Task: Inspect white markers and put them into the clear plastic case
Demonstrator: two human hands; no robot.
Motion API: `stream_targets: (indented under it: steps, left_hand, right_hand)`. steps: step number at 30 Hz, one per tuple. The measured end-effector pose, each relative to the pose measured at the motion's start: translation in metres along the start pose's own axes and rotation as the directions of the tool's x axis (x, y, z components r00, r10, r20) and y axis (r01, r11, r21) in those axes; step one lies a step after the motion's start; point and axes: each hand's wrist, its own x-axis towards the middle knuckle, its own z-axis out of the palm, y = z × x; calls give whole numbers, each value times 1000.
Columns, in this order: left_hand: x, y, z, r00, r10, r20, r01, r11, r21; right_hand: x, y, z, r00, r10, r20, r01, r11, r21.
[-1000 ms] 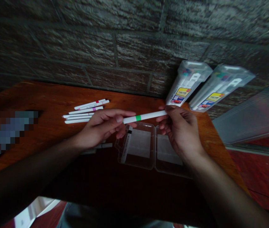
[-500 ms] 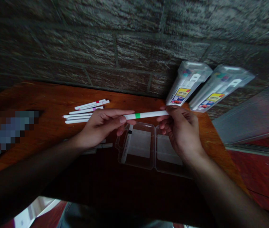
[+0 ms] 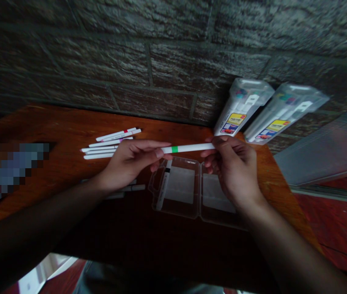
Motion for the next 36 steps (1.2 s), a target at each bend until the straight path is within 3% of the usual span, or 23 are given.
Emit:
stream_targets:
  steps: [18, 36]
  left_hand:
    - [0, -1, 1, 1000, 10, -1, -10, 996, 87]
    - [1, -2, 0, 1000, -9, -4, 9, 1000, 5]
  right_hand:
    - [0, -1, 0, 1000, 6, 8, -6, 1000, -20]
    - [0, 3, -3, 998, -56, 41, 58, 997, -48]
